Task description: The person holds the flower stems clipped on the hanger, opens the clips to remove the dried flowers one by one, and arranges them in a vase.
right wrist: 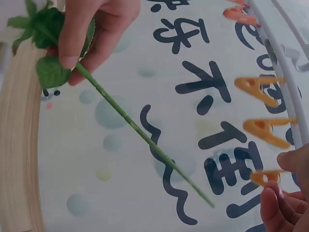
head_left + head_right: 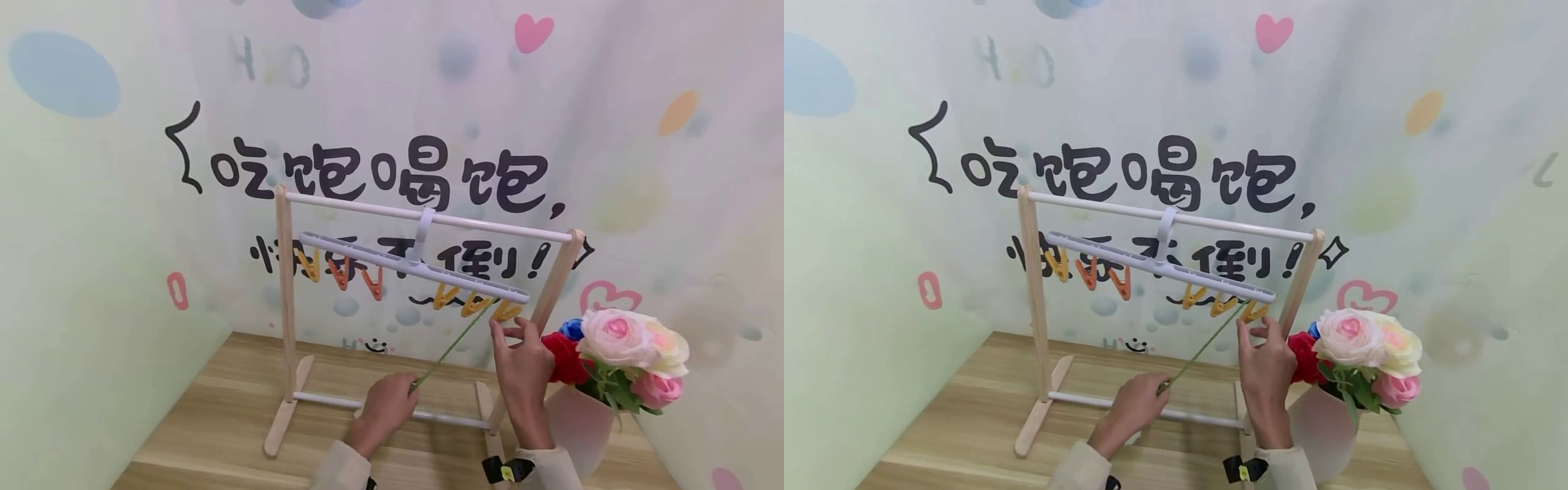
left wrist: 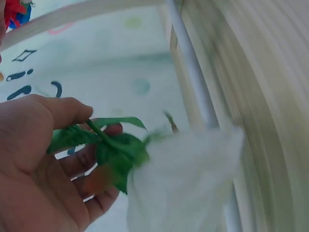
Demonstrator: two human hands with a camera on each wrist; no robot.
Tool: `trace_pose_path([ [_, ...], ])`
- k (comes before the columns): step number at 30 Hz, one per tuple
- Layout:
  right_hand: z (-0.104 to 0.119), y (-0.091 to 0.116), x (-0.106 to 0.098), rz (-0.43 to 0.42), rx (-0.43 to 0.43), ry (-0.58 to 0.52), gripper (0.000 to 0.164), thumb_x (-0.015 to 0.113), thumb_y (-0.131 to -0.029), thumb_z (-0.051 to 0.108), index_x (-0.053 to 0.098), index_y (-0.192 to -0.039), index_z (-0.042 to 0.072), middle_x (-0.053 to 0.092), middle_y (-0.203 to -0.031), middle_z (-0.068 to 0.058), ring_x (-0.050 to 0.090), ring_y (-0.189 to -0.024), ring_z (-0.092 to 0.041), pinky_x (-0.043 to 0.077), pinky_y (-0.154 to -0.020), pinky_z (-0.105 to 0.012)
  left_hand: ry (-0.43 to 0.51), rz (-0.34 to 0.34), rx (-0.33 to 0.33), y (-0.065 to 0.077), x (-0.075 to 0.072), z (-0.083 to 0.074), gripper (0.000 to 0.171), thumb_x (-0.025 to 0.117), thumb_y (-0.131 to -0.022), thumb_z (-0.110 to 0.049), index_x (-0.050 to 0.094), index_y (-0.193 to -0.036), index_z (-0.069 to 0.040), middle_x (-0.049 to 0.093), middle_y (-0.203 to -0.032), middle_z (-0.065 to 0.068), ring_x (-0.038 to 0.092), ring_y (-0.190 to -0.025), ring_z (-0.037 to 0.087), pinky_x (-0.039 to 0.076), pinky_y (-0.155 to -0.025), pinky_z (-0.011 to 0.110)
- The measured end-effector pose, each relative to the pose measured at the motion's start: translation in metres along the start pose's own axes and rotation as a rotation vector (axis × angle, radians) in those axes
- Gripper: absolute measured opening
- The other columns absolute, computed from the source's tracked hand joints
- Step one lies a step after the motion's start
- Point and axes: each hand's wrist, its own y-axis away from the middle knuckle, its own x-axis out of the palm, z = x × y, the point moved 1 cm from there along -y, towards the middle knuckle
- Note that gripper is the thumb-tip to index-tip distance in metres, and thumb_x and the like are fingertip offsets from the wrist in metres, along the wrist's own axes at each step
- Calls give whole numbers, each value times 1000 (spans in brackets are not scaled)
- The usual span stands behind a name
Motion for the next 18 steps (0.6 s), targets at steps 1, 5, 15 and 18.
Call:
trace_pose_path([
  [1,1,3,0,5,-20,4,46,68,-78,36,60,-109,4,69,-84,-11,63,-58,-22,50,-53,-33,-52,-30,5,2,-2,3,14,58,-79,-11,55,-68,-19,44,-54,-11,40,-46,5,31,-40,23],
  [5,5,18,6,62,-235,34,30,70,-77,27,65,-98,6,67,-76,-7,61,-55,-16,49,-49,-30,-260,-118,15,7,-10,13,10,60,-76,-9,62,-70,-17,55,-58,-5,50,-53,14,34,-46,28],
  [15,10,61,42,488,-592,155,25,76,-70,25,69,-93,19,56,-84,7,54,-69,-6,44,-53,-22,-509,-119,-3,16,-26,21,30,73,-69,-4,69,-95,-19,61,-88,6,52,-86,25,34,-72,37],
  [18,11,70,48,558,-629,153,27,77,-69,27,69,-94,21,57,-87,9,55,-70,-6,44,-52,-22,-556,-126,33,17,-31,21,35,75,-65,-2,69,-94,-20,61,-90,6,52,-90,25,35,-77,38],
])
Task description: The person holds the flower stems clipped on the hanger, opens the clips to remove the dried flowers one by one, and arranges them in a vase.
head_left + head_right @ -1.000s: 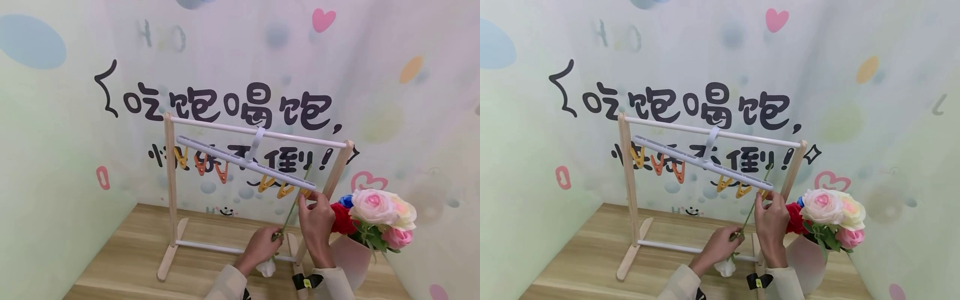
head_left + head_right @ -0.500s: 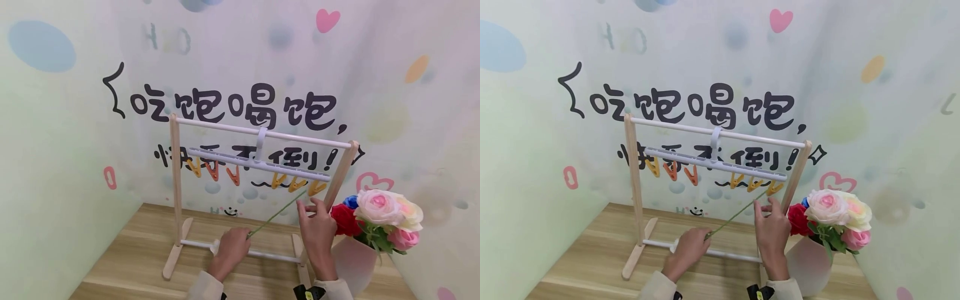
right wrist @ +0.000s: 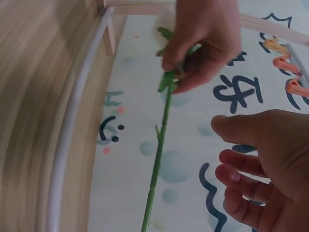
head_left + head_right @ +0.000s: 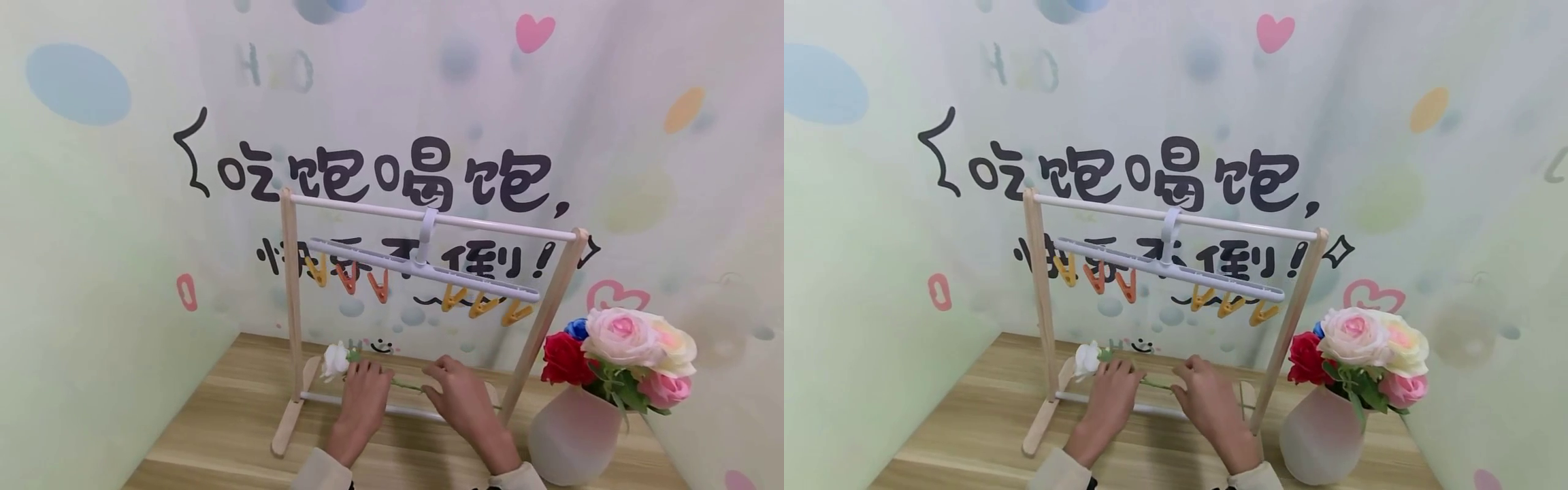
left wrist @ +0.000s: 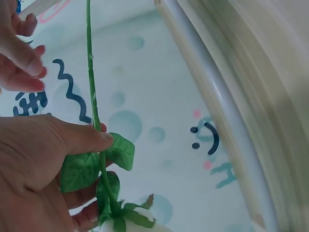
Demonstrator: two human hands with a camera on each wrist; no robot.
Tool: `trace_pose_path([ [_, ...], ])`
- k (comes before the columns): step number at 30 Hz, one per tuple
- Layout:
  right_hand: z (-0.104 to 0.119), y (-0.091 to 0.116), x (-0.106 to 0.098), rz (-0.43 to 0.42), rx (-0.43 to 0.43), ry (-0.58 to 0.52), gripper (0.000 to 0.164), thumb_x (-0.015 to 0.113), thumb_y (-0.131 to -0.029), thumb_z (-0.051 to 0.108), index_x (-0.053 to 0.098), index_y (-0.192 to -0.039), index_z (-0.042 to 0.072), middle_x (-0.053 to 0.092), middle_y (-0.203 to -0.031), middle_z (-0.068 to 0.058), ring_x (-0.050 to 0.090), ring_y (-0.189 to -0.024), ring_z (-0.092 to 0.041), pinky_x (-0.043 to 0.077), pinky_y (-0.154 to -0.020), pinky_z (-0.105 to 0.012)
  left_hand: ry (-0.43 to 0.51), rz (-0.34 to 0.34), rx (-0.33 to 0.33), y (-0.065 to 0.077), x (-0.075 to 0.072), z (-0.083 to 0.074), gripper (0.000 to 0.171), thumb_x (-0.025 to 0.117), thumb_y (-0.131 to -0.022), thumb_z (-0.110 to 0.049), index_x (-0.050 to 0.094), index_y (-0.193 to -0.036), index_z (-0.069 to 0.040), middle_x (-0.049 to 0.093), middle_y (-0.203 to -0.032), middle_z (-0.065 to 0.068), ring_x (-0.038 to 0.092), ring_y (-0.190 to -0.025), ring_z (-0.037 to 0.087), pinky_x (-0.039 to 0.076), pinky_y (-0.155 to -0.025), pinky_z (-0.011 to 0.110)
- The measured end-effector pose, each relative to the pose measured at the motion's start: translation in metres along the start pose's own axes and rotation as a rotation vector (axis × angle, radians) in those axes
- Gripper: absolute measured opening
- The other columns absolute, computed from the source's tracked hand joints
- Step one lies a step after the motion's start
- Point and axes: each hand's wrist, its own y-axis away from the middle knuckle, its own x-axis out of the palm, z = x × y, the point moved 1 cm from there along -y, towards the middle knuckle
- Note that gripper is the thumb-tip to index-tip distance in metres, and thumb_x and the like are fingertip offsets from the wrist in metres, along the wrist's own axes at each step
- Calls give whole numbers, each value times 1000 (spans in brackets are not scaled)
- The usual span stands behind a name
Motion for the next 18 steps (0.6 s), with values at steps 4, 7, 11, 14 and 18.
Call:
trace_pose_path([
  [4,5,1,10,63,-45,-13,25,76,-71,28,69,-94,21,58,-86,9,55,-67,-6,44,-54,-22,-48,-14,68,-1,-8,0,32,75,-66,-4,69,-92,-21,61,-93,4,51,-95,24,36,-82,38],
  [7,7,2,14,103,-55,-32,21,74,-72,28,69,-91,20,58,-82,9,55,-66,-5,44,-55,-23,-67,-25,135,-1,-15,-2,30,76,-66,-7,69,-91,-22,60,-95,2,49,-97,23,35,-85,38],
  [11,9,4,17,142,-43,-83,11,72,-75,25,68,-83,21,55,-73,10,53,-62,-3,42,-52,-20,-69,-52,200,-2,-22,-7,29,77,-67,-11,68,-91,-23,58,-96,1,47,-100,22,35,-89,38],
  [14,10,7,16,152,-24,-119,5,71,-76,23,67,-78,23,53,-69,12,50,-59,1,40,-50,-17,-74,-90,226,-3,-25,-11,25,77,-68,-12,68,-89,-24,59,-101,2,46,-100,21,35,-90,37],
  [18,9,8,13,137,-15,-140,5,71,-75,20,67,-75,22,52,-67,13,50,-58,3,41,-51,-15,-82,-128,242,-4,-26,-14,25,77,-68,-14,68,-89,-24,59,-107,4,46,-104,23,34,-92,38],
])
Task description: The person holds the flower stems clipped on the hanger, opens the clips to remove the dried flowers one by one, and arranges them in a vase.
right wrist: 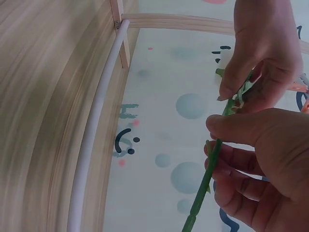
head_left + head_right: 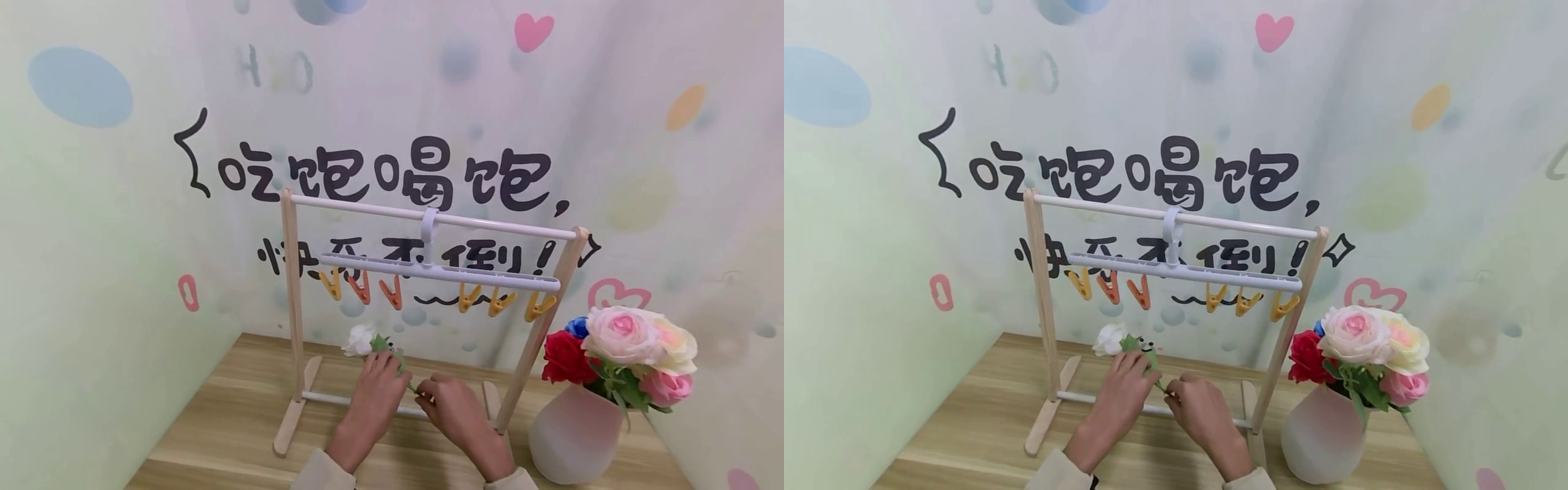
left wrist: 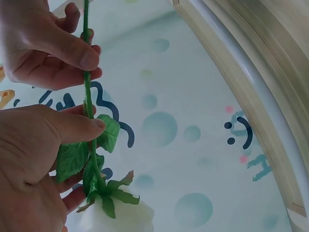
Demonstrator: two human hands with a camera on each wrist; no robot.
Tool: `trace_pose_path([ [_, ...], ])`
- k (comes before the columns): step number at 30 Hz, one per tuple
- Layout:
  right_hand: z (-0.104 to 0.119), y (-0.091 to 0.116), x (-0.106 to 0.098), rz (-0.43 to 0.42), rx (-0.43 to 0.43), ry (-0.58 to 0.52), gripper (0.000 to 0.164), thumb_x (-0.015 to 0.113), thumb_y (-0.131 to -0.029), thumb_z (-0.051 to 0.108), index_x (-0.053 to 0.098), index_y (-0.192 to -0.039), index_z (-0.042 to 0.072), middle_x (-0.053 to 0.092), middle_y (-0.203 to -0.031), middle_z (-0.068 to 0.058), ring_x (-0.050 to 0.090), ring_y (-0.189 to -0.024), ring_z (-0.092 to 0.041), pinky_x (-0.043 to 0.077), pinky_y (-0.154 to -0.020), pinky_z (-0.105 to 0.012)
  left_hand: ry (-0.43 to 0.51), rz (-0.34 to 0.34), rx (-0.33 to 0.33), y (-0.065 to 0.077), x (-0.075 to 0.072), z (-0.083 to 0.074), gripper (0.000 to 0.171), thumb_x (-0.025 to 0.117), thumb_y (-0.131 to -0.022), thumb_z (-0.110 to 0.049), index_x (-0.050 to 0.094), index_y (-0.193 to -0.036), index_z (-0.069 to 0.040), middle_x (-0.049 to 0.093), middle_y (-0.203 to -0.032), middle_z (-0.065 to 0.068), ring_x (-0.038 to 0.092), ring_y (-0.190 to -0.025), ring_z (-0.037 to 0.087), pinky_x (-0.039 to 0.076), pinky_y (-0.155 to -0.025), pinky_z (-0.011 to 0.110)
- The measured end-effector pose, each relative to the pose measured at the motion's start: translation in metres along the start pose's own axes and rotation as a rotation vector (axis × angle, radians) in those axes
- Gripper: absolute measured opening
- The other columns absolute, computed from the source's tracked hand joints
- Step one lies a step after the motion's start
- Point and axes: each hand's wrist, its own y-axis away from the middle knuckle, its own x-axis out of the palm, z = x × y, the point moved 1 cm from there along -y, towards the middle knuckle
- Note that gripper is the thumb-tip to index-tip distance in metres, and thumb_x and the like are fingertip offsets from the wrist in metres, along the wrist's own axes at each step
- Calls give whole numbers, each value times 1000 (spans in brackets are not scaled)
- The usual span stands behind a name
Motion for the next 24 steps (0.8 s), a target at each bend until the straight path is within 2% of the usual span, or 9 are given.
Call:
trace_pose_path([
  [5,2,1,-5,-13,-15,-20,6,70,-76,15,67,-74,20,52,-65,12,49,-56,4,40,-50,-14,-9,-16,19,0,-2,-2,26,77,-68,-12,67,-90,-23,58,-101,2,45,-109,23,33,-94,39],
  [9,1,5,-7,-21,-3,-26,6,68,-77,13,67,-73,19,52,-65,12,47,-56,4,40,-50,-14,9,-50,18,0,-4,-4,28,76,-69,-11,67,-93,-23,55,-108,4,44,-115,24,34,-94,41],
  [13,-3,16,-9,-63,63,-26,7,69,-76,13,67,-74,20,51,-66,13,46,-56,5,39,-50,-14,98,-85,-51,3,-11,1,44,73,-68,-3,62,-107,-20,47,-124,8,37,-122,28,35,-91,47],
  [16,-7,25,-15,-112,121,-26,10,71,-73,12,67,-74,21,52,-68,14,50,-58,4,41,-51,-15,168,-224,-139,10,-16,12,45,65,-73,-5,57,-116,-16,44,-128,11,37,-121,30,37,-86,50],
  [20,-14,35,-26,-172,167,-62,14,74,-71,9,67,-72,21,54,-71,14,54,-62,1,45,-54,-16,262,-503,-256,22,-19,34,37,57,-77,-13,58,-114,-7,49,-121,15,43,-112,31,36,-75,44],
  [24,-18,43,-39,-216,196,-53,16,76,-70,10,67,-73,23,52,-71,16,52,-63,5,46,-54,-14,325,-656,-427,34,-20,58,35,59,-77,-9,58,-111,-1,50,-114,19,46,-104,34,34,-76,46],
])
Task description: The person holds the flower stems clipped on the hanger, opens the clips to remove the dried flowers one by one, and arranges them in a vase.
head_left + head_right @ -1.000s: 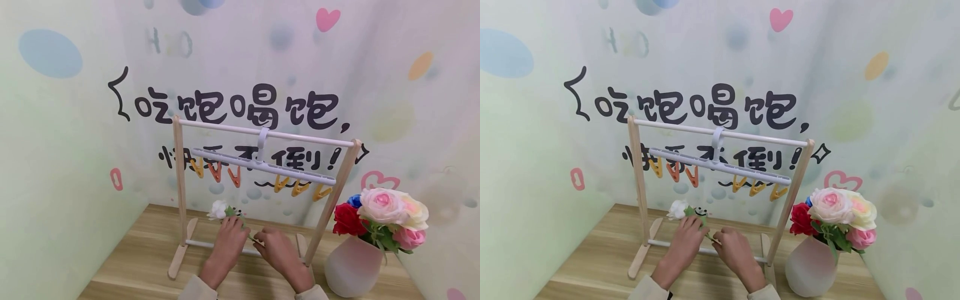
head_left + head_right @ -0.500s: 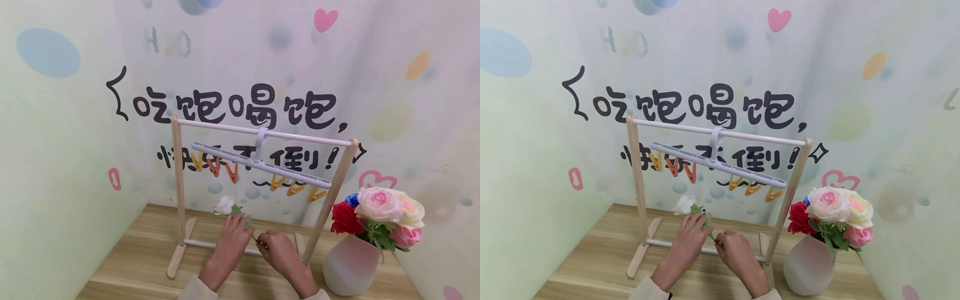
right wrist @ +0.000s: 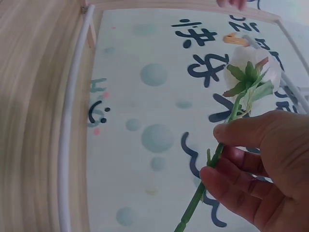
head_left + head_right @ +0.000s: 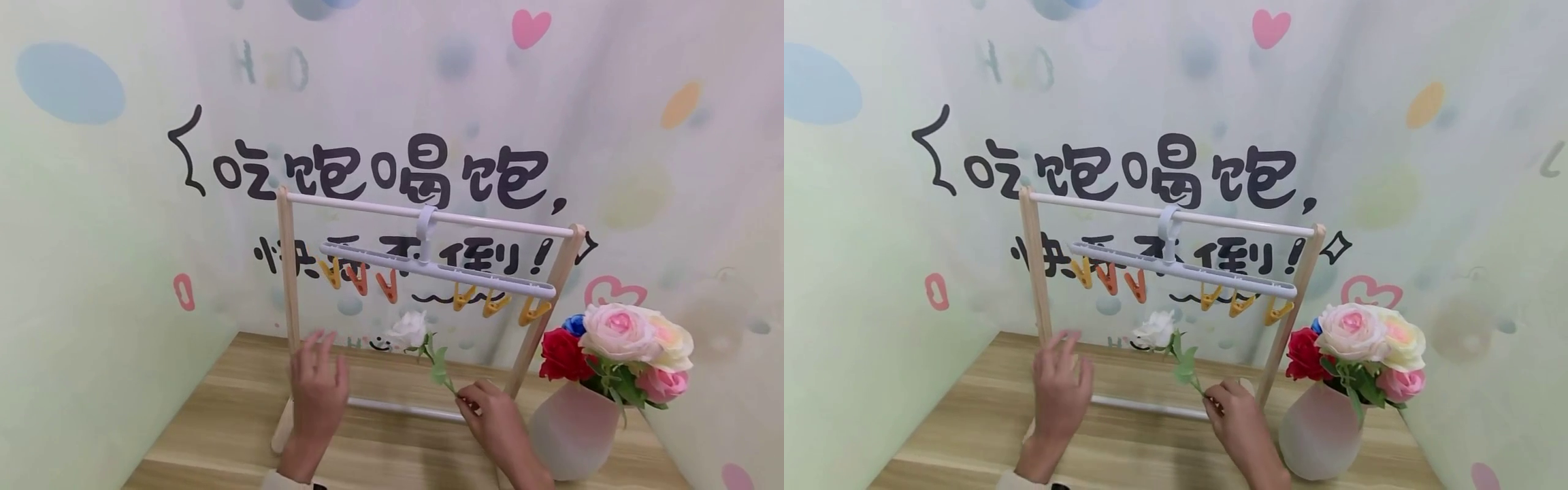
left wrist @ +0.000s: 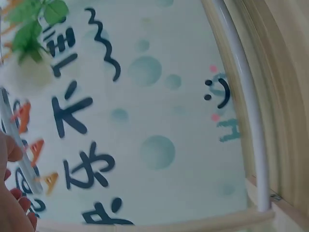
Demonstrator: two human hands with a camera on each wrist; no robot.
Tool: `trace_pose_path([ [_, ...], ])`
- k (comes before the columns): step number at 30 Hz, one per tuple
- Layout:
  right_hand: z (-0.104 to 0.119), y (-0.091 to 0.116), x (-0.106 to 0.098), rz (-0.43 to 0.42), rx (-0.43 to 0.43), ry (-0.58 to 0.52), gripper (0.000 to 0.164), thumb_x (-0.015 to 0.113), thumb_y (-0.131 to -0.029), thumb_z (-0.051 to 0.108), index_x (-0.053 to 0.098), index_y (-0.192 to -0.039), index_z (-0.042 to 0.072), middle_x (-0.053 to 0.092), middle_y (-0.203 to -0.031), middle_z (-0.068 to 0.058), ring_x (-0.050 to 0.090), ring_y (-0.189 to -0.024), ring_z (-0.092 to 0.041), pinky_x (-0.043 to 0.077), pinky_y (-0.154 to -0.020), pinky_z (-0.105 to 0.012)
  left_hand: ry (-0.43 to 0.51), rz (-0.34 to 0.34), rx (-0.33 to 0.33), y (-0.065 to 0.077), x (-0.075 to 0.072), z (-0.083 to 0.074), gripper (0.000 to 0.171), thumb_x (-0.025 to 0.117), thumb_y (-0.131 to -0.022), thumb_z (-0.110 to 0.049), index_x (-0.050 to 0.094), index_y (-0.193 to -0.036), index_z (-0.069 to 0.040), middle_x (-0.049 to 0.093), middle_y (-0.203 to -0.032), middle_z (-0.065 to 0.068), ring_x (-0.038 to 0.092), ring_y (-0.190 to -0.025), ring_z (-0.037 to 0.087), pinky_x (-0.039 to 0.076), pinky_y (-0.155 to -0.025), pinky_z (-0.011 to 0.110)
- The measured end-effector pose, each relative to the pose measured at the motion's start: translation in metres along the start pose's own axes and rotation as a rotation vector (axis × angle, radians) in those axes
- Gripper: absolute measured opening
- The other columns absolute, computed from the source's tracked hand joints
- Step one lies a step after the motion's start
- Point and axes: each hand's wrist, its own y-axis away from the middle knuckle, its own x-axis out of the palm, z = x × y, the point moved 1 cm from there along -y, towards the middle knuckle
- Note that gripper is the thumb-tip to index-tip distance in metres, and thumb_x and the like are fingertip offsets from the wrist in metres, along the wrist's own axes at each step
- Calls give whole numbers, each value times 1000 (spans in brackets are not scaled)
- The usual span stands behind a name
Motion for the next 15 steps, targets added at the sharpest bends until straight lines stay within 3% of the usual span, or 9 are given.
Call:
trace_pose_path([
  [4,0,4,-15,-32,17,30,19,78,-68,10,68,-74,24,51,-71,18,49,-60,7,45,-54,-12,-5,-74,-239,0,-3,25,42,65,-76,-6,52,-116,1,45,-117,20,43,-105,35,31,-80,47],
  [8,5,8,-29,-82,15,1,23,80,-64,6,69,-75,23,53,-73,17,48,-60,6,45,-53,-12,17,-51,-460,2,2,46,55,66,-79,-12,43,-127,-2,37,-122,20,40,-105,35,30,-81,48],
  [13,10,10,-49,-190,-75,-14,27,81,-60,2,70,-79,17,56,-75,13,52,-61,4,44,-53,-9,56,31,-633,7,10,62,59,62,-83,-20,35,-135,-9,38,-122,20,42,-98,34,33,-77,49],
  [15,12,10,-58,-233,-123,-23,18,78,-67,9,71,-82,14,58,-76,10,55,-61,1,44,-54,-9,63,69,-667,8,13,65,58,59,-85,-23,34,-136,-9,42,-117,19,44,-93,33,35,-73,47],
])
